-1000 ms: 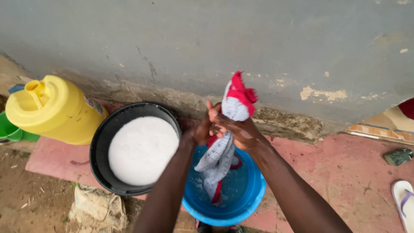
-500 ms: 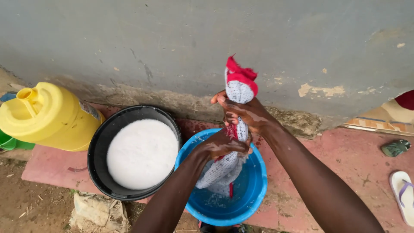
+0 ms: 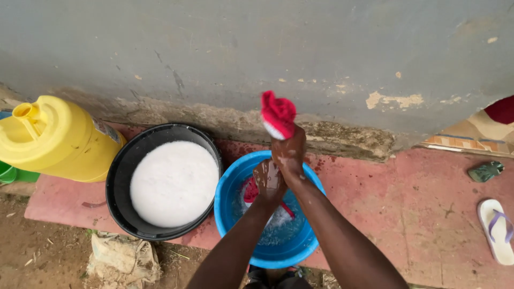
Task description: Hand-washing clothes in a bucket of soapy water.
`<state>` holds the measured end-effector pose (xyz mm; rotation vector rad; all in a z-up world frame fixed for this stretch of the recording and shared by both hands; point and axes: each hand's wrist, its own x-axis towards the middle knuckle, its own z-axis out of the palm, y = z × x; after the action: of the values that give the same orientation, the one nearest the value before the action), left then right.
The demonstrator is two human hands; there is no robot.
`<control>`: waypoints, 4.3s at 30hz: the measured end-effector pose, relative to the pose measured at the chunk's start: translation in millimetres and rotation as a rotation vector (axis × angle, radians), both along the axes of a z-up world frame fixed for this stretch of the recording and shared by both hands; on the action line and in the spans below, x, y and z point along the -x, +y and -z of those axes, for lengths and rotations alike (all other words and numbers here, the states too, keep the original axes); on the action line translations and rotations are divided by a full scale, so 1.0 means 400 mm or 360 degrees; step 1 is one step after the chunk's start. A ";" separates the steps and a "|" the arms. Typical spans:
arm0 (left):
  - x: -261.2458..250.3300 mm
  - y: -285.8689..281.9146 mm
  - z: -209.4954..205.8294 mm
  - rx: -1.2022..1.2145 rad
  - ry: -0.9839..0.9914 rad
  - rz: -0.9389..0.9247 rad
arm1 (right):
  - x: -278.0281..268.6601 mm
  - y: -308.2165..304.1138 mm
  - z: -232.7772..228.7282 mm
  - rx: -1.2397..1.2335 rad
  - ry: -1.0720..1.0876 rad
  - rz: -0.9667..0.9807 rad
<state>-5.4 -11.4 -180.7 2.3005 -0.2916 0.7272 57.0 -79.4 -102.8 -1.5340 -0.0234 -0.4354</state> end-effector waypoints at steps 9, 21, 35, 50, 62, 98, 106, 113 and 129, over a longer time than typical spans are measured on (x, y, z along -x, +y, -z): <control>-0.038 -0.009 -0.037 -0.0190 0.0512 -0.0158 | 0.057 0.032 -0.183 -0.0419 0.0412 -0.0113; -0.070 0.154 -0.223 -0.0095 0.0195 0.0541 | 0.142 -0.199 -0.034 0.0257 0.1063 -0.1304; 0.003 0.127 -0.524 0.0890 0.1090 0.0803 | 0.161 -0.141 -0.074 0.0177 0.0809 -0.1098; -0.010 0.089 -0.361 0.0562 0.0338 -0.0063 | 0.215 0.010 -0.182 0.0080 0.0563 -0.0878; -0.084 0.272 -0.214 0.1686 0.1251 0.1735 | 0.211 0.042 -0.356 -0.0104 0.0380 -0.0857; 0.010 0.056 -0.279 0.0014 0.0429 0.0520 | 0.105 0.015 -0.342 0.0330 -0.0200 -0.0825; -0.089 0.182 -0.230 -0.0026 0.0112 0.0743 | 0.134 -0.078 -0.319 -0.0197 0.0455 -0.1385; -0.109 0.230 -0.206 0.0080 0.0354 0.0648 | 0.135 -0.137 -0.135 0.0211 0.0504 -0.1422; -0.080 0.147 -0.328 0.0371 0.1008 0.0549 | 0.143 0.019 0.143 0.1215 0.0069 -0.0161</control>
<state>26.5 47.5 -49.4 2.0563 -0.2757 -0.1433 -0.3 -72.0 -160.1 -2.2797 -0.2571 -0.3235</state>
